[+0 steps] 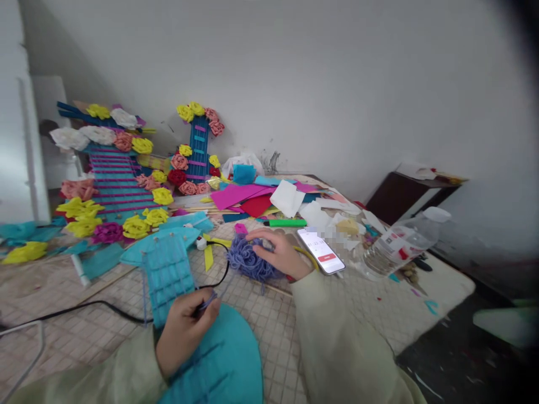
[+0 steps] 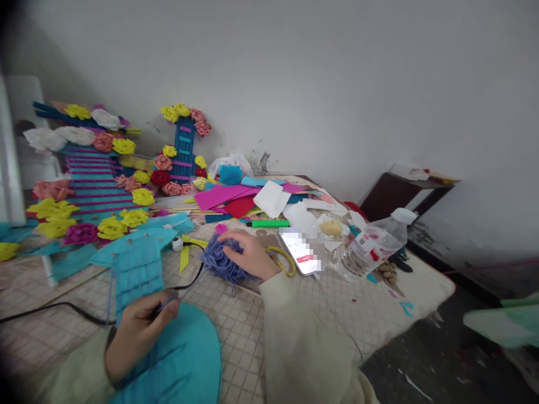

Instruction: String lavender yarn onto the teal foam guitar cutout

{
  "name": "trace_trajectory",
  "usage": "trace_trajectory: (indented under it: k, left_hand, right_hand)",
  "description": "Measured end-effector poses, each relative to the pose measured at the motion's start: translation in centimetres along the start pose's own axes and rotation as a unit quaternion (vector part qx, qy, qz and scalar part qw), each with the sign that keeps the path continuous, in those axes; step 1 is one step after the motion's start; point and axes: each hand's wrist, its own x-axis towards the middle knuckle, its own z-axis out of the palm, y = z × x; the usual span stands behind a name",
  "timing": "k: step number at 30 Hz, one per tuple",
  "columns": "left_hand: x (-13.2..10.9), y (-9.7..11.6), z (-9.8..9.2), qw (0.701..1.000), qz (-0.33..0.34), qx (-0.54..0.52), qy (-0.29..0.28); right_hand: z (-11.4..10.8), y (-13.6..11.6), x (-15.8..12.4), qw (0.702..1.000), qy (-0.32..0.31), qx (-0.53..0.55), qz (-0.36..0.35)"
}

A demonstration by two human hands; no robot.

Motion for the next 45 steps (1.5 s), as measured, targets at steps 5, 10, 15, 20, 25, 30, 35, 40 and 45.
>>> trace_trajectory:
  k: [5, 10, 15, 20, 25, 30, 35, 40, 45]
  left_hand:
    - [-0.2, 0.1, -0.1, 1.0, 0.014, 0.008, 0.008]
    - [-0.4, -0.1, -0.4, 0.999, 0.022, 0.012, 0.025]
    - [-0.5, 0.3, -0.5, 0.999, 0.036, 0.004, 0.019]
    - [-0.6, 0.7, -0.7, 0.999, 0.039, 0.005, 0.022]
    - [-0.7, 0.7, -0.9, 0.999, 0.029, 0.013, 0.027]
    - [-0.5, 0.4, -0.8, 0.999, 0.017, 0.024, 0.032]
    - [-0.3, 0.2, -0.4, 0.999, 0.033, 0.021, 0.02]
    - [-0.2, 0.4, -0.2, 0.997, 0.071, 0.007, -0.027]
    - [-0.3, 0.7, -0.1, 0.993, 0.102, 0.0, -0.054]
  right_hand:
    - [1.8, 1.2, 0.8, 0.998, -0.039, -0.046, 0.002]
    - [1.8, 1.7, 0.2, 0.993, -0.09, -0.076, 0.022]
    - [2.7, 1.5, 0.2, 0.991, -0.069, -0.1, 0.051]
    - [2.3, 1.3, 0.5, 0.988, 0.049, -0.116, 0.088]
    - [0.6, 2.3, 0.6, 0.976, 0.135, -0.112, 0.125]
    - [-0.2, 2.2, 0.3, 0.979, 0.129, -0.061, 0.144]
    - [-3.3, 0.5, -1.4, 0.992, 0.016, 0.043, 0.115]
    - [-4.1, -0.5, -0.8, 0.994, 0.06, -0.006, 0.087]
    - [0.1, -0.4, 3.7, 0.975, -0.208, -0.06, 0.05]
